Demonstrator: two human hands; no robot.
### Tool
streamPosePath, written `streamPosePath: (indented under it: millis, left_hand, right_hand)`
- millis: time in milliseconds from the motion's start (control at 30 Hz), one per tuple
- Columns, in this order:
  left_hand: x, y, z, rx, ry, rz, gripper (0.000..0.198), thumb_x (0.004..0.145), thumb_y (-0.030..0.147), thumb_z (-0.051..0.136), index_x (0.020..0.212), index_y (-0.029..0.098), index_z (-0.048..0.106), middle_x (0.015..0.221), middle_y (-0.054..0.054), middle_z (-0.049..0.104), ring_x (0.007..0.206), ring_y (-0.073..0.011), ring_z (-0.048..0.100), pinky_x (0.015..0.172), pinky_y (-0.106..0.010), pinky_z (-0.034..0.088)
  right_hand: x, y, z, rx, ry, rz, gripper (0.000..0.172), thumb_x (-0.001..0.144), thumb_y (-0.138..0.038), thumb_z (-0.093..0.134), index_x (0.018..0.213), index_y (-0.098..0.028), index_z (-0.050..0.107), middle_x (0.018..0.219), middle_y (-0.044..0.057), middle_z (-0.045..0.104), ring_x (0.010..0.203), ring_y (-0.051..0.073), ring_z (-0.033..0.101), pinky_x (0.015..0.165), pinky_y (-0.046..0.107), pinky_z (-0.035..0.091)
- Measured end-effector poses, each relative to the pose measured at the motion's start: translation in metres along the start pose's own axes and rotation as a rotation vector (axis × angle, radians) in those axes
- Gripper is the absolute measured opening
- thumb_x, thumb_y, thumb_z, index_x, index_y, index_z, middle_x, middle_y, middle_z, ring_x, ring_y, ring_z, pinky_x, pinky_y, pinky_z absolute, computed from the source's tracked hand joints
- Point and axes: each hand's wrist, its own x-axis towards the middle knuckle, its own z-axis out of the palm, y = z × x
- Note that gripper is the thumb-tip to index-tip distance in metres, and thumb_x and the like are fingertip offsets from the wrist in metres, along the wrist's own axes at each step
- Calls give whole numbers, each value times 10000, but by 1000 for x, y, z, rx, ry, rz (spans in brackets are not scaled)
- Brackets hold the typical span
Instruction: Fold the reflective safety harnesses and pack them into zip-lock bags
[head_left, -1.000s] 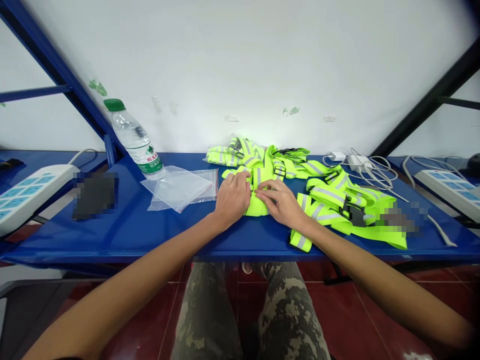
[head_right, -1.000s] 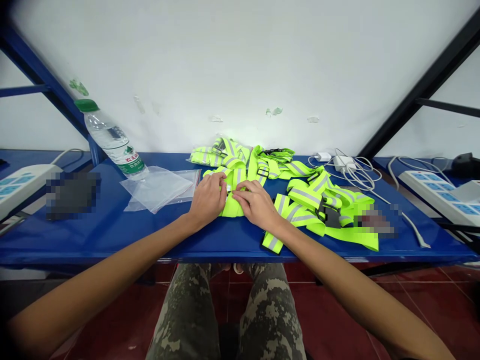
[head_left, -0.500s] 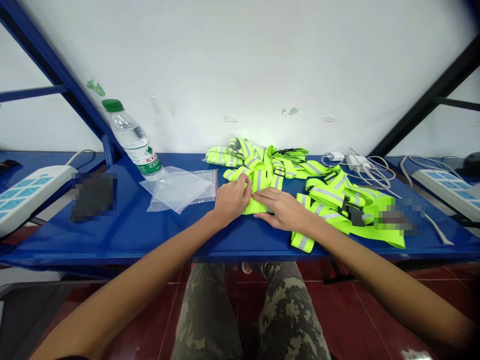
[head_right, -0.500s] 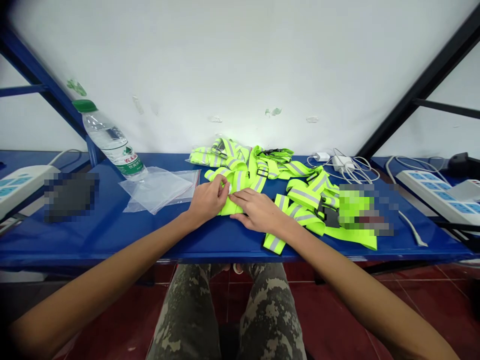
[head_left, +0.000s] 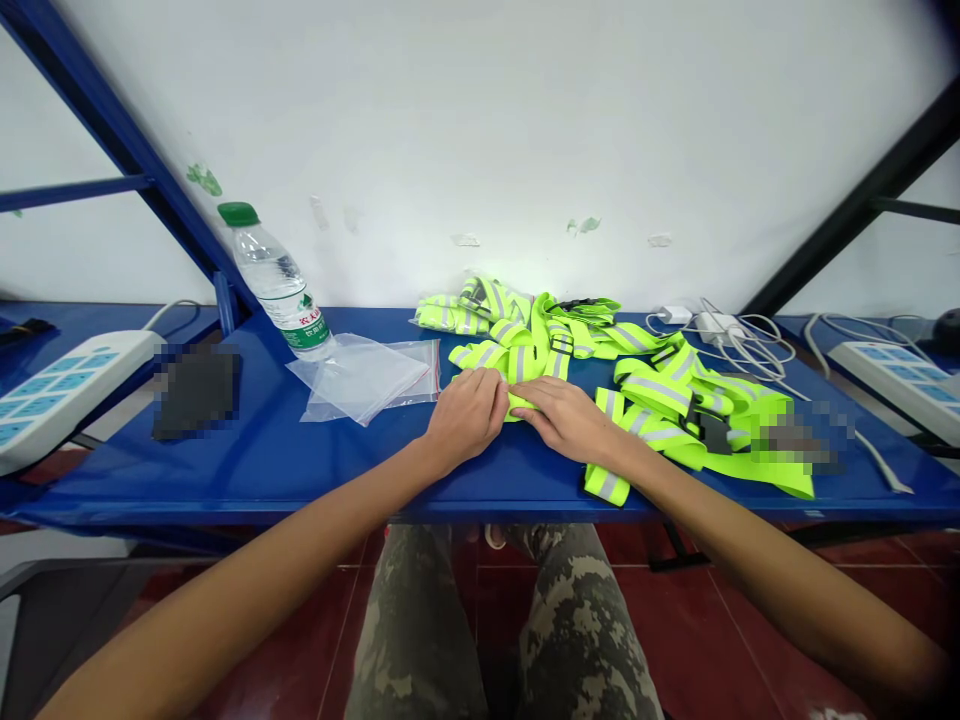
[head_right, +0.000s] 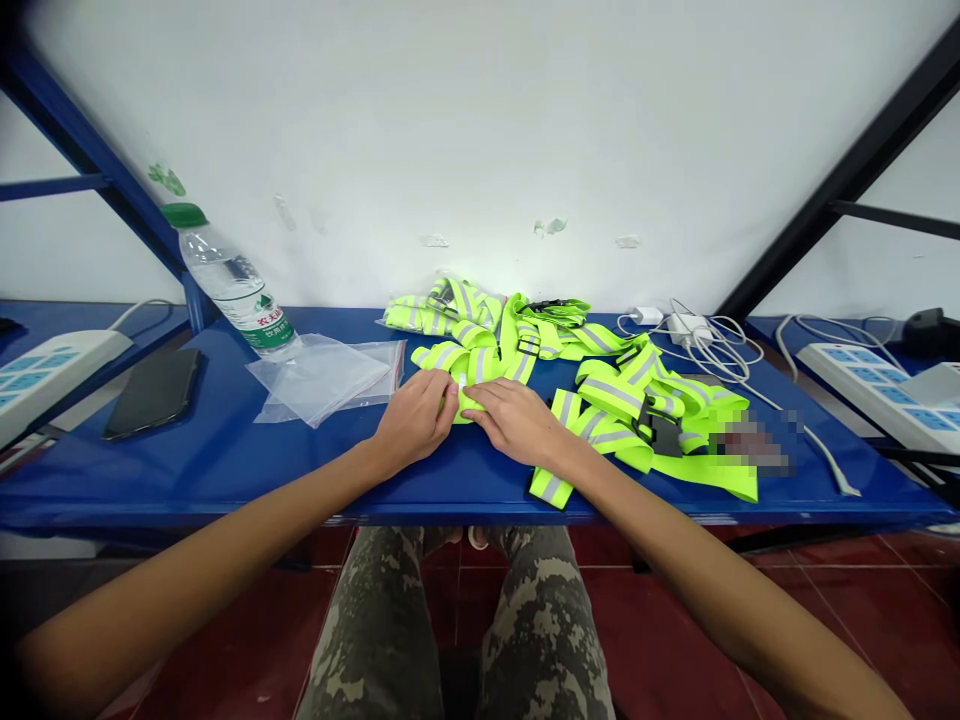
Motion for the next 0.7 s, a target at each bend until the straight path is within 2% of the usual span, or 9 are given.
streamPosePath:
  millis: [100,167,300,500,700]
  left_hand:
    - [5,0,-1,-51,14,-59,353,1041,315,282,832,180,532,801,-78,649,755,-194,586,705,-333,384]
    - [9,-1,-3,-92,5,-93,404,1046,345,278,793,179,546,777,-75,668,711,-181,598,665,-328,361]
    - [22,-4,-4,-125,-6,-178,479,1053,355,259,770,173,601,760,-73,708,682,-169,628,625,-328,309]
    - [38,-8,-2,-149,-31,-277,603,1057,392,230,730,157,679,754,-113,738,697,-204,671,632,-354,291]
    - [42,-5,1,-140,-79,-392,522,1038,353,295,751,167,690,817,-113,752,744,-227,685,649,-349,311]
  right_hand:
    - [4,0,0,30,17,36,391,1027,-410,373,1110,-171,671,1101,127,710,1030,260,645,929,411,487]
    - [7,2,2,23,30,77,448,1039,-443,312,977,-166,659,960,117,705,921,246,647,845,373,479]
    - [14,4,6,3,50,206,514,1052,-473,197,757,-200,518,687,52,590,660,193,568,649,310,382]
    - [26,7,6,34,130,302,480,1053,-452,179,703,-216,405,683,48,567,635,170,534,633,294,339]
    - [30,9,10,-110,65,480,506,1057,-388,245,686,-195,528,625,59,610,589,185,569,588,313,272]
